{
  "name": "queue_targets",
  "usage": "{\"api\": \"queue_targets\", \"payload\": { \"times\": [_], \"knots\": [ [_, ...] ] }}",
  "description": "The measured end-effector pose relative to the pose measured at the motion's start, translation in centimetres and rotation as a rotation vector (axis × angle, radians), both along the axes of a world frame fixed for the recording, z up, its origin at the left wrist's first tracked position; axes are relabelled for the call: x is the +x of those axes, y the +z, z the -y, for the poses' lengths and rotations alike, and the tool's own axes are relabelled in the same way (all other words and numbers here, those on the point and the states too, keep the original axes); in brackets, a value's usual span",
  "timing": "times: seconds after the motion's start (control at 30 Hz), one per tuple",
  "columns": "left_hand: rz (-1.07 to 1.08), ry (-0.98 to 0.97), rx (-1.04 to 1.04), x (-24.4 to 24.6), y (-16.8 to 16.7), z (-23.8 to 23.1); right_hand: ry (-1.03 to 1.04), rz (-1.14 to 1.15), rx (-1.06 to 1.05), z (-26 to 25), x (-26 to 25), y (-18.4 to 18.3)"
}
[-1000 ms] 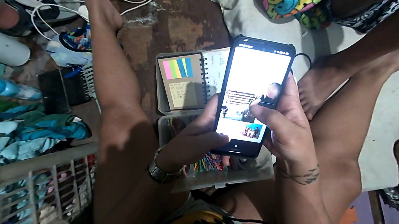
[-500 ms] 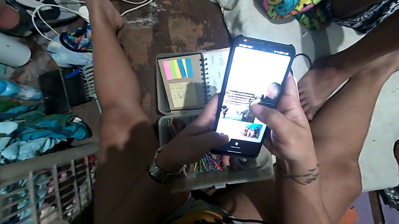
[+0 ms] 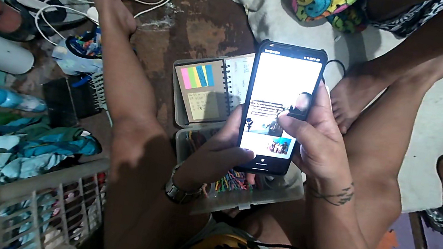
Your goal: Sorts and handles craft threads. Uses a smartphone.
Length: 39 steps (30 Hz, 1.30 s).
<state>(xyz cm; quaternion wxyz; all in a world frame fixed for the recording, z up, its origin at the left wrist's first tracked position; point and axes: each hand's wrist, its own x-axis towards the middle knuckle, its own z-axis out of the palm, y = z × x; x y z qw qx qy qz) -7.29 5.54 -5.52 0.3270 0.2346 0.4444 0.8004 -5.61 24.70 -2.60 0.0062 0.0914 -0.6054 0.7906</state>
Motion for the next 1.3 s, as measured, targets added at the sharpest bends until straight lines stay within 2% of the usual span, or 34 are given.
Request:
{"api": "queue_targets", "payload": {
  "times": [0.6,1.3],
  "knots": [
    [0.008,-0.034,0.014,-0.2,-1.1,-0.1,0.000,-0.007,0.005,0.0,0.0,-0.1],
    [0.005,-0.017,0.019,0.1,-0.2,0.0,0.040,-0.026,-0.072,-0.2,0.0,-0.2]
  ]
}}
